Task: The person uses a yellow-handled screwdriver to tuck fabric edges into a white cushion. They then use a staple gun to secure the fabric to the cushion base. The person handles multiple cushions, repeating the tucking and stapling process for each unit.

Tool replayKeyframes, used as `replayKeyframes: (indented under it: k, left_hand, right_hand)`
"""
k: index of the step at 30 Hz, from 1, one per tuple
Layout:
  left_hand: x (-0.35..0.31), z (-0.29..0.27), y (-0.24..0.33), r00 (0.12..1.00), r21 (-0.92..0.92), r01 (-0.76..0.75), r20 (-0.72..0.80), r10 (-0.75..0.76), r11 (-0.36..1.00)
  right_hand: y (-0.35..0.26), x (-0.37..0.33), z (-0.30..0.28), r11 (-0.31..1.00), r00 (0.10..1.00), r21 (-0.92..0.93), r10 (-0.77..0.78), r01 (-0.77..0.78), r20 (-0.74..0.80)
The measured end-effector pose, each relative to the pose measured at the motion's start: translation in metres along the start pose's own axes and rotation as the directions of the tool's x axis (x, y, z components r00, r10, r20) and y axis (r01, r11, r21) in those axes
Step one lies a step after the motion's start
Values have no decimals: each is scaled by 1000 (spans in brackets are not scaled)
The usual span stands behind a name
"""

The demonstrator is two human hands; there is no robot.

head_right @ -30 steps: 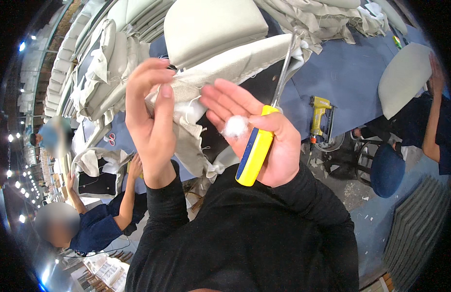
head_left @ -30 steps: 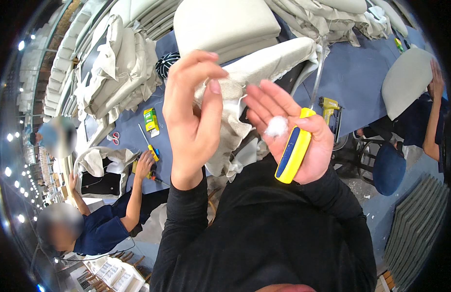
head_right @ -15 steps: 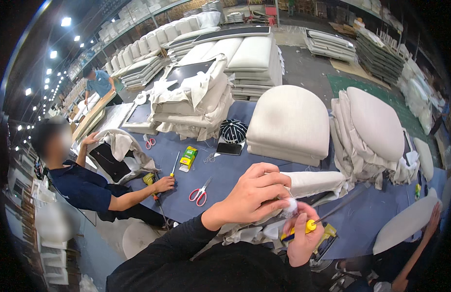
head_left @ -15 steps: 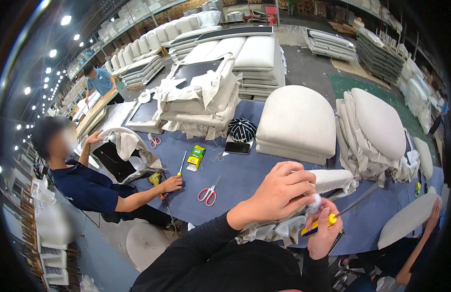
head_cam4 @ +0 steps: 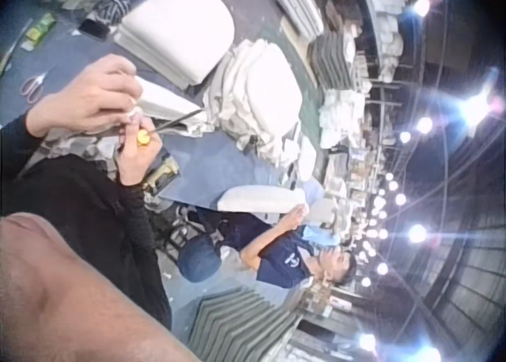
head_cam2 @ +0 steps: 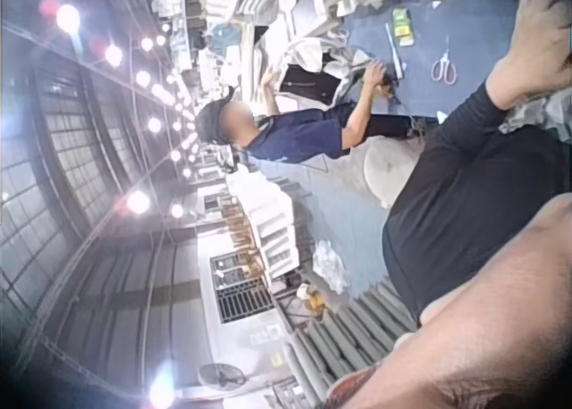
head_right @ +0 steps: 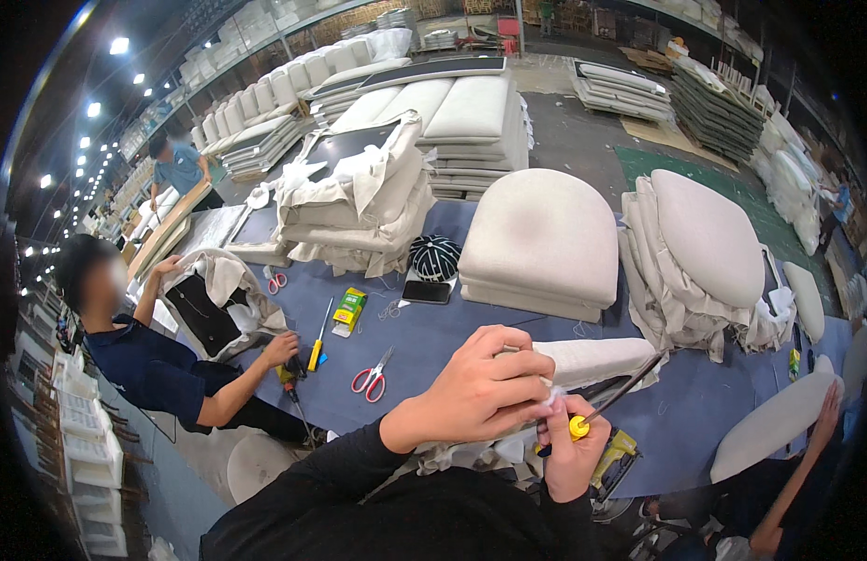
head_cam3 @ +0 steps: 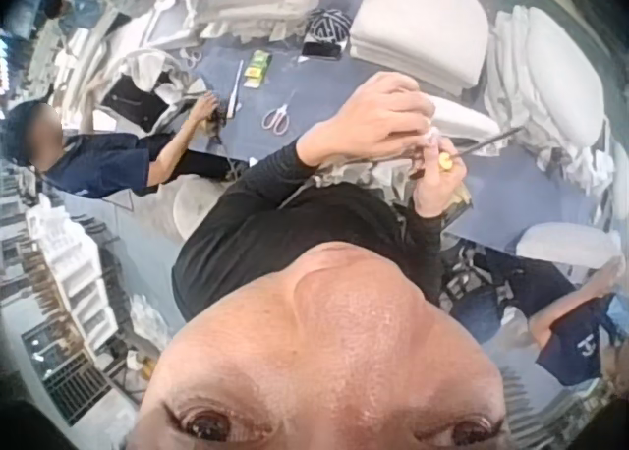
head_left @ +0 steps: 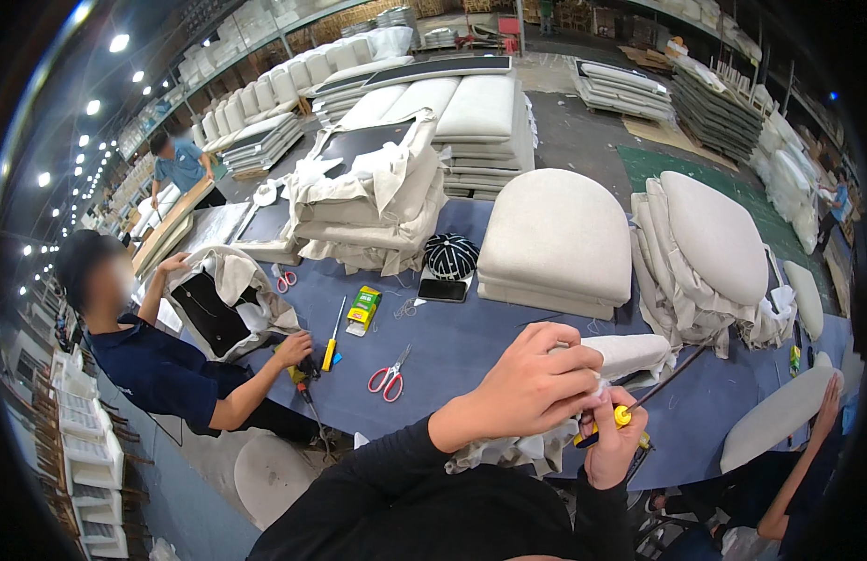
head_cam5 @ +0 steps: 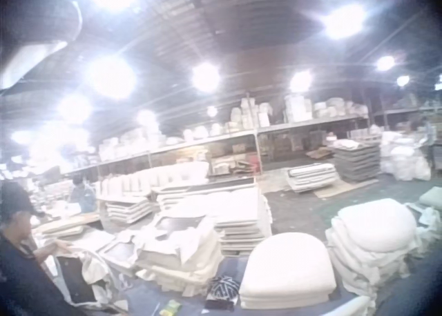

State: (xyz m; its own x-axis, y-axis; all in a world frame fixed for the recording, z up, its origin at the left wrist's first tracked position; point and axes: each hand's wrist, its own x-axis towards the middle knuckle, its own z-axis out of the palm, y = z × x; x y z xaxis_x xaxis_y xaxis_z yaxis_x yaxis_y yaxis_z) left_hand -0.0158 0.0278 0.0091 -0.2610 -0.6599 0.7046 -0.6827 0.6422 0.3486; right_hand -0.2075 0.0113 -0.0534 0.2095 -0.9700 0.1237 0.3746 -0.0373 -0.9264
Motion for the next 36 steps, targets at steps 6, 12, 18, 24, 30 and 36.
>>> replayKeyframes:
  k: [6,12,18,24,30,36]
  left_hand:
    - [-7,-10,-12,1000,-87,-5,26,7,996]
    - [-26,-31,-32,994,-95,104,-12,-106,990]
    - [-23,-27,-38,993,-117,118,-10,-120,986]
    - [-11,-19,-25,1000,-64,10,23,-8,998]
    - [-9,-12,-12,998,-60,-54,21,55,997]
    - [-16,-17,-4,998,-13,-57,-11,57,998]
  right_hand:
    - [1,12,-26,997,960,-61,-66,51,-274]
    - [4,1,-150,995,959,16,97,-97,-265]
    - [23,-28,-127,715,994,-699,72,5,81]
    - [-11,-20,-40,942,933,-81,334,-325,138]
    - [-32,5,6,944,906,43,300,-327,297]
    - [-25,6,-2,974,944,-6,223,-228,245]
